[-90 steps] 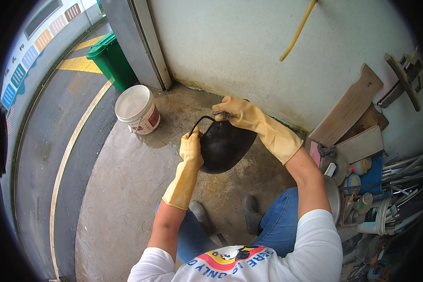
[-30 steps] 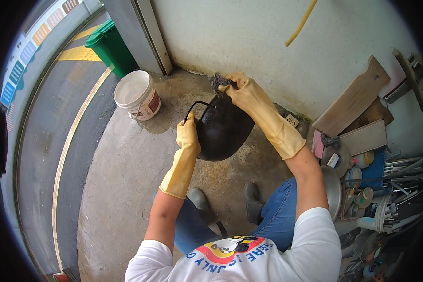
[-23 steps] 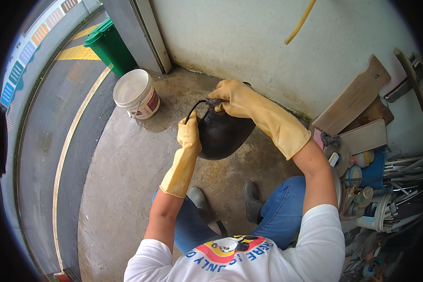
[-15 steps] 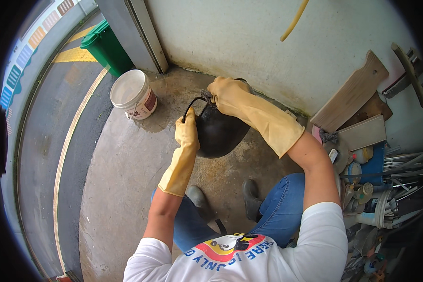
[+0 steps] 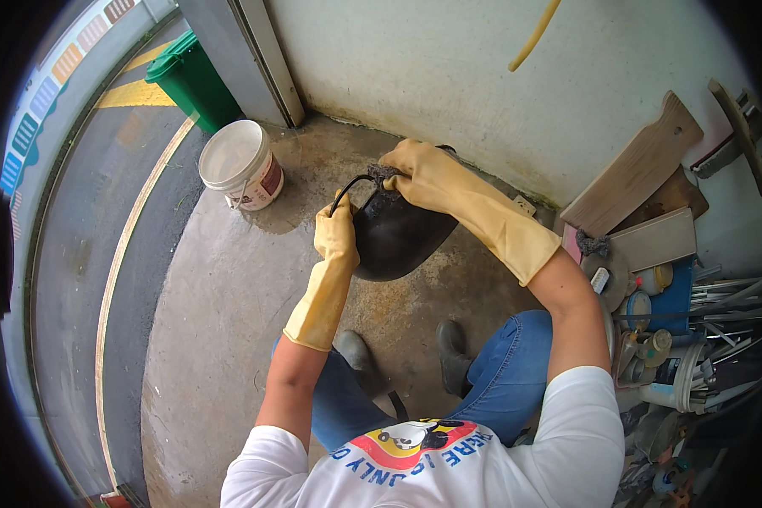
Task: Scrubbing the underside and inside of a large wok using a steel wool pad.
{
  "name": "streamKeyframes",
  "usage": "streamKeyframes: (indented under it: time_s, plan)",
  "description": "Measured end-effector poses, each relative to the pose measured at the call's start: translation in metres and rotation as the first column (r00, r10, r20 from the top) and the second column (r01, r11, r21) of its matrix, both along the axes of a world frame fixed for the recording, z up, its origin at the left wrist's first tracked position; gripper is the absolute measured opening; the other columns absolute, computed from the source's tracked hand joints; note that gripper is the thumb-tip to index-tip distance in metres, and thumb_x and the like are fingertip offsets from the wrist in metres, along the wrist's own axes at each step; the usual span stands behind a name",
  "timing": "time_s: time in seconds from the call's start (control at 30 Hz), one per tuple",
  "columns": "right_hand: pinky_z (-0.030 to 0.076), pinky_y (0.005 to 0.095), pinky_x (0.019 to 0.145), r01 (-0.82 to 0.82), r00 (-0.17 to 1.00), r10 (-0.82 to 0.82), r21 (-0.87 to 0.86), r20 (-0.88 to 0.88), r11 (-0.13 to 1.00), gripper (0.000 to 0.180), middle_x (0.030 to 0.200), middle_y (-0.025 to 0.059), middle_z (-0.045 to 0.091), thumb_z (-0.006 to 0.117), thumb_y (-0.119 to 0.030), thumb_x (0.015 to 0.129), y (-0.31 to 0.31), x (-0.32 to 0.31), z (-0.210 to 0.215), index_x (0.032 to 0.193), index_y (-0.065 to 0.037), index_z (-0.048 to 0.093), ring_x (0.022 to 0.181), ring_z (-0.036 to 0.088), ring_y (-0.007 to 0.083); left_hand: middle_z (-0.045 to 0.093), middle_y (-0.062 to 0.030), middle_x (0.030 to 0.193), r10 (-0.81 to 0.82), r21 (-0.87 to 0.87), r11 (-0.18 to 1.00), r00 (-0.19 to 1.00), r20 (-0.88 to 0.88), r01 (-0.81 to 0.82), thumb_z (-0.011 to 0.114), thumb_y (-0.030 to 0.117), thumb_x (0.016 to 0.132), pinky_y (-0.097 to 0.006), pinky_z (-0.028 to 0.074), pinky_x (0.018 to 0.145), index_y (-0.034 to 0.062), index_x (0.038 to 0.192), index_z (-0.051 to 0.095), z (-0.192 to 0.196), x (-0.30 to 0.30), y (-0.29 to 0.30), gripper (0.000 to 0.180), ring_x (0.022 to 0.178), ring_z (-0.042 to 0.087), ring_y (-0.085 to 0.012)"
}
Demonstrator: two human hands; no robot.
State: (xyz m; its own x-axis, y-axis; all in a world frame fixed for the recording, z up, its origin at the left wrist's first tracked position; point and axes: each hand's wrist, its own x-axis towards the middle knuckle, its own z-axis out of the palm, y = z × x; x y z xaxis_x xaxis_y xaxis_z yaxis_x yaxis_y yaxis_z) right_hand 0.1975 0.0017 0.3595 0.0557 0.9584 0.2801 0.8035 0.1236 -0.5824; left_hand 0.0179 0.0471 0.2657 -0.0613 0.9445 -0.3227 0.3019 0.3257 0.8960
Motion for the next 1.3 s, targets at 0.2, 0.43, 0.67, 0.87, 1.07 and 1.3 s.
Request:
streamKeyframes:
  time_s: [0.2,0.43,0.67,0.87,1.07,1.3]
  plan:
    - [0.053,0.0386,0.085,0.014,0.970,0.048,-0.252,0.240,0.968,0.030,0.111,0.0127,0.068,0.062,-0.005,0.084,0.005,-0.006,0.017,0.111,-0.011,0.072,0.100,0.066,0.0320,0.067,-0.0067,0.066,-0.051,0.033,0.998,0.999,0.018,0.050,0.057,0.054,0.093,-0.035,0.047,0.067,0.0060,0.079,0.073,0.006,0.001,-0.005,0.053,0.064,0.063,-0.0228]
    - [0.055,0.0359,0.077,0.117,0.935,-0.040,-0.199,0.353,0.973,0.028,0.100,0.0141,0.072,0.057,-0.001,0.082,0.015,0.022,0.014,0.105,-0.008,0.072,0.093,0.070,0.0303,0.066,-0.0062,0.064,-0.023,0.033,0.999,1.000,0.002,0.023,0.057,0.054,0.093,-0.035,0.047,0.065,0.0063,0.078,0.072,0.007,0.001,-0.006,0.053,0.063,0.062,-0.0215]
    - [0.054,0.0347,0.083,-0.004,0.966,-0.055,-0.228,-0.251,0.974,0.024,0.115,0.0180,0.070,0.061,-0.009,0.090,0.009,0.051,-0.006,0.111,-0.002,0.070,0.102,0.070,0.0285,0.064,-0.0035,0.064,-0.006,-0.016,1.000,1.000,0.020,0.006,0.060,0.053,0.093,-0.034,0.045,0.063,0.0071,0.079,0.072,0.005,0.003,0.006,0.050,0.060,0.058,-0.0177]
    - [0.051,0.0344,0.091,0.029,0.969,-0.071,-0.176,-0.236,0.984,0.037,0.121,0.0207,0.065,0.072,-0.016,0.087,0.002,0.043,0.013,0.120,0.001,0.067,0.112,0.065,0.0260,0.064,-0.0043,0.065,-0.105,-0.022,0.994,0.991,0.081,0.107,0.061,0.048,0.094,-0.031,0.043,0.060,0.0060,0.080,0.072,0.026,-0.013,0.021,0.046,0.059,0.056,-0.0146]
    - [0.050,0.0289,0.082,-0.276,0.942,0.190,-0.314,-0.279,0.909,0.029,0.110,0.0100,0.068,0.071,-0.003,0.085,-0.002,0.031,0.008,0.115,-0.001,0.070,0.098,0.063,0.0169,0.064,-0.0075,0.064,-0.199,0.045,0.978,0.978,-0.065,0.202,0.061,0.049,0.094,-0.033,0.046,0.063,0.0044,0.073,0.069,0.027,-0.015,0.019,0.050,0.062,0.060,-0.0158]
    - [0.043,0.0330,0.104,-0.424,0.883,0.316,-0.303,-0.346,0.854,0.048,0.129,0.0100,0.063,0.068,-0.006,0.090,-0.008,0.045,0.014,0.137,-0.007,0.057,0.118,0.057,0.0178,0.066,-0.0091,0.066,-0.222,0.054,0.973,0.973,-0.064,0.225,0.058,0.050,0.094,-0.033,0.047,0.065,0.0046,0.074,0.069,0.031,-0.008,0.019,0.051,0.063,0.062,-0.0179]
